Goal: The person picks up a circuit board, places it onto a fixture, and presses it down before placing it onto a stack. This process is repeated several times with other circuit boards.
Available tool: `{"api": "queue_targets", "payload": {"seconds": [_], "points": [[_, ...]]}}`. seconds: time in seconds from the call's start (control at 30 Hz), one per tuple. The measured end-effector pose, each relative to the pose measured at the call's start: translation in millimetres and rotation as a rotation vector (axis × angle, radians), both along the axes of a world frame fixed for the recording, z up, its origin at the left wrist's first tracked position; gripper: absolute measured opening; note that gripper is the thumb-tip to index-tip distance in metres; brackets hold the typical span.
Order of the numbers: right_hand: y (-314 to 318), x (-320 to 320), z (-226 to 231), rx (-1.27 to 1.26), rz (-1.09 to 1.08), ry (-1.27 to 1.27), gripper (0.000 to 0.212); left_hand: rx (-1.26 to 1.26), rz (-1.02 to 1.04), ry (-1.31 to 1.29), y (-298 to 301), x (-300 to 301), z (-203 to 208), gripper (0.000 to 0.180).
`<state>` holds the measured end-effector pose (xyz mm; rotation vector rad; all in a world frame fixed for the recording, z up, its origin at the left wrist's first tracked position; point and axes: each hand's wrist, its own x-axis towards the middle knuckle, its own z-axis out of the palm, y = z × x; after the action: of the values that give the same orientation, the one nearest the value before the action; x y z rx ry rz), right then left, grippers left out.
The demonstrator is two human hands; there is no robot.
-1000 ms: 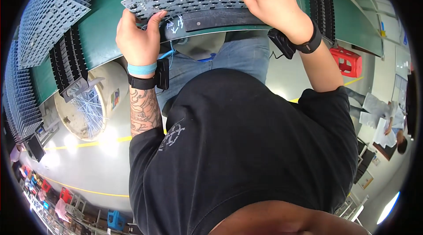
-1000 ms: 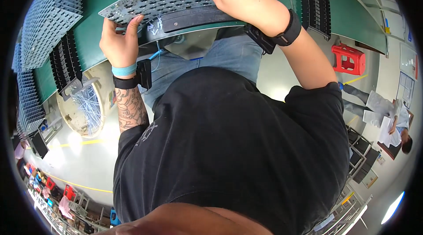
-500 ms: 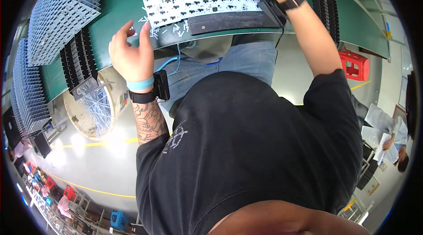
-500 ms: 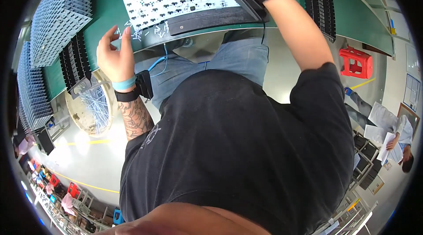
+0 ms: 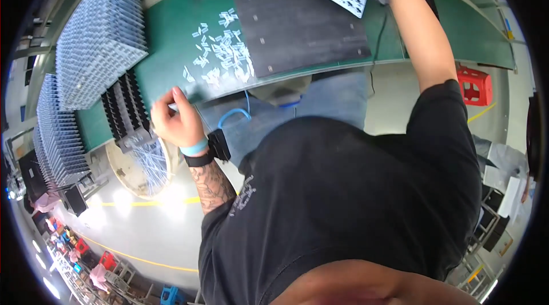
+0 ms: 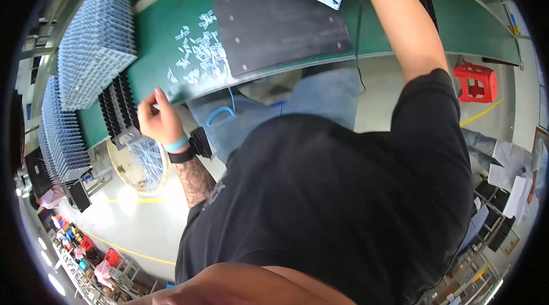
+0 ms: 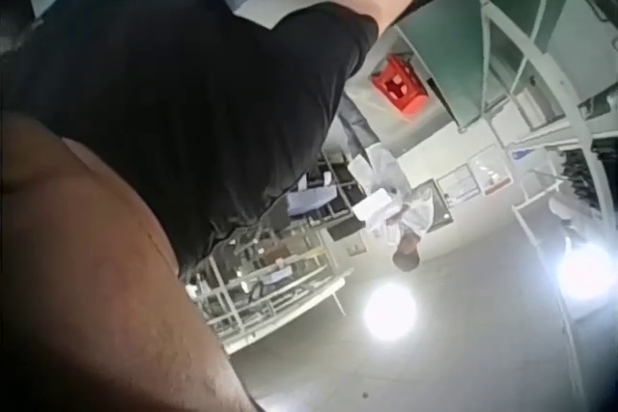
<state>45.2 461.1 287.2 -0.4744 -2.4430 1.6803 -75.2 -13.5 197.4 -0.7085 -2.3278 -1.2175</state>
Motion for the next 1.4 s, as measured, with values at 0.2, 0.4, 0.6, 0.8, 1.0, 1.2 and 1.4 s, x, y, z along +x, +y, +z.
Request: {"api": "queue_targets", "payload": {"seconds": [0.2,0.4,0.6,0.8,1.0,1.2,1.4], "points": [[89,-16,24,0.283,-0.245,-0.027,0.023,0.026,0.059,-0.012,11,-24,-17,0.014],[148,-93,12,0.579,0.182,0.294,0.034,0.006,0.087,0.027,26,-34,-40,0.013],[128,-203,-27,0.999,-0.009,0.072,0.042,-0.006,0.083,-0.035,28,-36,-39,0.017],[103,-244,-65,0.961,-0.056,-0.012,0.035,-0.008,0.121,-0.040,24,-34,-41,0.016],[11,-200,-12,0.581,0.320,0.084,0.025,0.015,0.089,0.022,31,-36,-31,0.014],[-236,-119,60,-0.201,0.831,-0.084,0.059,0.878,-0.227,-0.977,-23,-50,24,0.017],[-306,-165,-12,0.091,0.181,0.045,0.083,0.735,-0.123,-0.333,-96,-154,115,0.057]]}}
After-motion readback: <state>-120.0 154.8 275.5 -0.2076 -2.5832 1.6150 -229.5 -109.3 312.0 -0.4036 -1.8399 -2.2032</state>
